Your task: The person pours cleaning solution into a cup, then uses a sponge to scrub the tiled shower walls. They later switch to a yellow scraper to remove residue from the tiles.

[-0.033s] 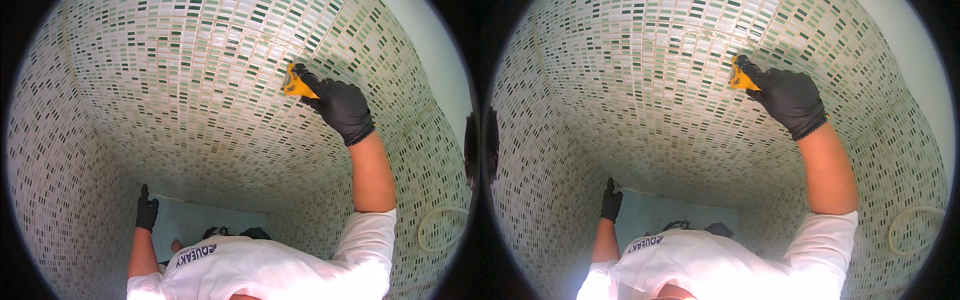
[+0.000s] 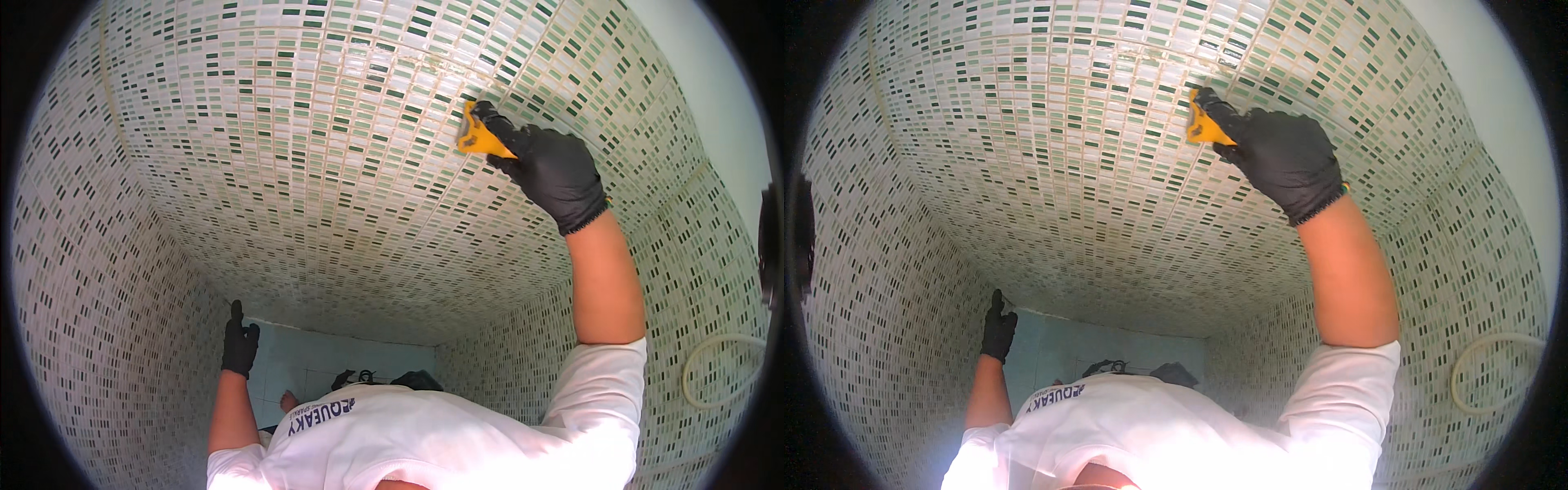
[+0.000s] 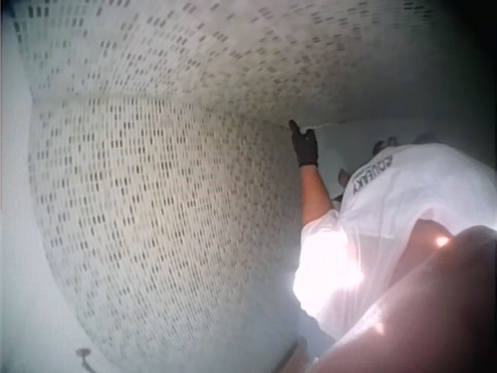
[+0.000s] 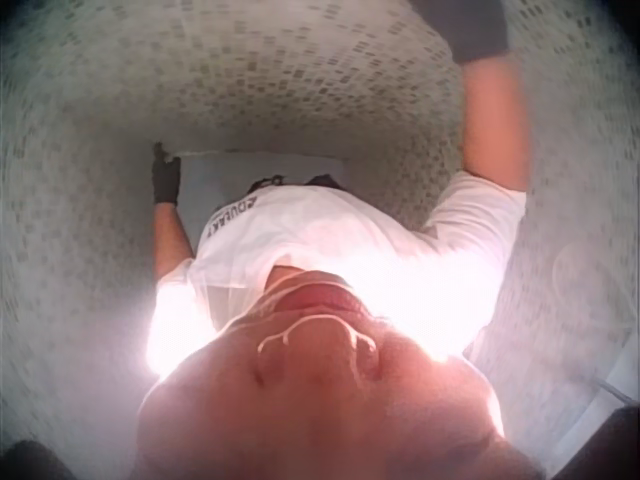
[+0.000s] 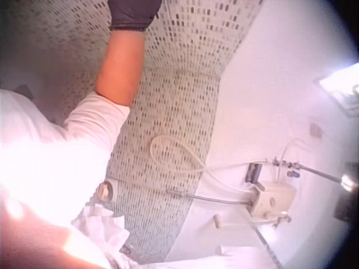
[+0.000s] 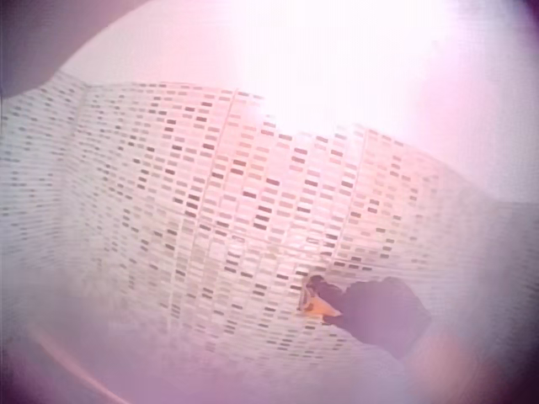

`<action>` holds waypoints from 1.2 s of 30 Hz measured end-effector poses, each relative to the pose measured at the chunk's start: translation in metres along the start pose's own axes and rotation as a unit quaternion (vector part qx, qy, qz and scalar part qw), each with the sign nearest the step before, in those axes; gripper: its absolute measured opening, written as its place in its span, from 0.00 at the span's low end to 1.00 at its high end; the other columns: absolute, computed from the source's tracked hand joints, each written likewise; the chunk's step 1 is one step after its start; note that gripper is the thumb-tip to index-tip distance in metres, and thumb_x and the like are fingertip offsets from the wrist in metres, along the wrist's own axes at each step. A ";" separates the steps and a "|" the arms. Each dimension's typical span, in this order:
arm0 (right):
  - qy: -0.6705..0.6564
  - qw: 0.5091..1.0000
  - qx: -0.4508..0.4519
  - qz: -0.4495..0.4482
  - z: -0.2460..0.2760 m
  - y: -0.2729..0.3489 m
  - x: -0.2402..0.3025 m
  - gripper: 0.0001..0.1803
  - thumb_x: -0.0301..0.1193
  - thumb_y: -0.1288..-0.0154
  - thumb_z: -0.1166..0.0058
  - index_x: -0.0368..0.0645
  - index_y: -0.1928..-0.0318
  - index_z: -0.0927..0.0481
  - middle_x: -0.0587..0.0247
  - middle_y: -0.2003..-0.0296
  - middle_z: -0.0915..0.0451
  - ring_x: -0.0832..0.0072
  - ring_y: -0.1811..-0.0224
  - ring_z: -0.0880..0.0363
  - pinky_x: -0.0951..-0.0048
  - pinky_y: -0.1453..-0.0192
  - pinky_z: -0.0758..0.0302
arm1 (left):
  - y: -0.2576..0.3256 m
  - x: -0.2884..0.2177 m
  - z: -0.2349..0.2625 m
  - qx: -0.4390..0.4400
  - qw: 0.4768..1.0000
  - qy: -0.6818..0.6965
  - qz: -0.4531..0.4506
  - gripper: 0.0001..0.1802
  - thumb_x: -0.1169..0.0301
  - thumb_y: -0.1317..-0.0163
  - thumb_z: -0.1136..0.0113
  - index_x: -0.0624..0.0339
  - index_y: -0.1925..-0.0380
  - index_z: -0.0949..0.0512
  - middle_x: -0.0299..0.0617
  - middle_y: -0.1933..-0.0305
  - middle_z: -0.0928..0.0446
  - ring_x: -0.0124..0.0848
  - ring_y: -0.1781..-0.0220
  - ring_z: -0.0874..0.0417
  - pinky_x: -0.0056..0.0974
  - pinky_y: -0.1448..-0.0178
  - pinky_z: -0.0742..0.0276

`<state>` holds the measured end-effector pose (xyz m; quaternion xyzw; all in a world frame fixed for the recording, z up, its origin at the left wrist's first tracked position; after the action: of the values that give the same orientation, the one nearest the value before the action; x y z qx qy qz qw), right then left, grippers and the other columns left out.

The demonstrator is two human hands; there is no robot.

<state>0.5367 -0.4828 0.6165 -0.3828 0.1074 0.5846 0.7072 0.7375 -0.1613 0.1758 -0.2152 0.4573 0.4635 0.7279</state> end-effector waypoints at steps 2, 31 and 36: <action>0.012 1.000 0.000 -0.001 0.002 -0.005 0.001 0.34 0.42 0.45 0.42 0.64 0.37 0.36 0.67 0.76 0.24 0.70 0.75 0.23 0.67 0.74 0.30 | -0.010 -0.005 0.002 -0.006 0.999 0.003 -0.034 0.37 0.74 0.41 0.49 0.53 0.32 0.50 0.56 0.39 0.36 0.42 0.45 0.29 0.39 0.46 0.30; 0.015 0.998 0.049 -0.031 0.004 -0.016 0.016 0.31 0.44 0.41 0.46 0.65 0.37 0.37 0.65 0.76 0.24 0.67 0.75 0.23 0.64 0.71 0.29 | -0.040 -0.017 0.008 0.012 0.993 -0.026 -0.118 0.37 0.70 0.40 0.50 0.55 0.32 0.51 0.58 0.39 0.37 0.45 0.46 0.29 0.41 0.46 0.29; 0.046 0.996 0.051 -0.053 0.004 -0.011 0.010 0.34 0.44 0.42 0.45 0.66 0.35 0.40 0.65 0.78 0.25 0.70 0.80 0.25 0.65 0.78 0.31 | -0.048 -0.008 0.011 0.012 0.991 -0.012 -0.130 0.36 0.70 0.39 0.51 0.56 0.32 0.52 0.58 0.38 0.38 0.46 0.44 0.30 0.41 0.45 0.30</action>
<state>0.5488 -0.4734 0.6180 -0.3779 0.1491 0.5216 0.7502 0.7833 -0.1805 0.1829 -0.2584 0.4219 0.3622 0.7900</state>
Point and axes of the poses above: each hand's wrist, its own y-axis away from the middle knuckle, its own z-axis out of the back of the hand, x = y × z, the point moved 7 cm from there along -y, towards the middle knuckle
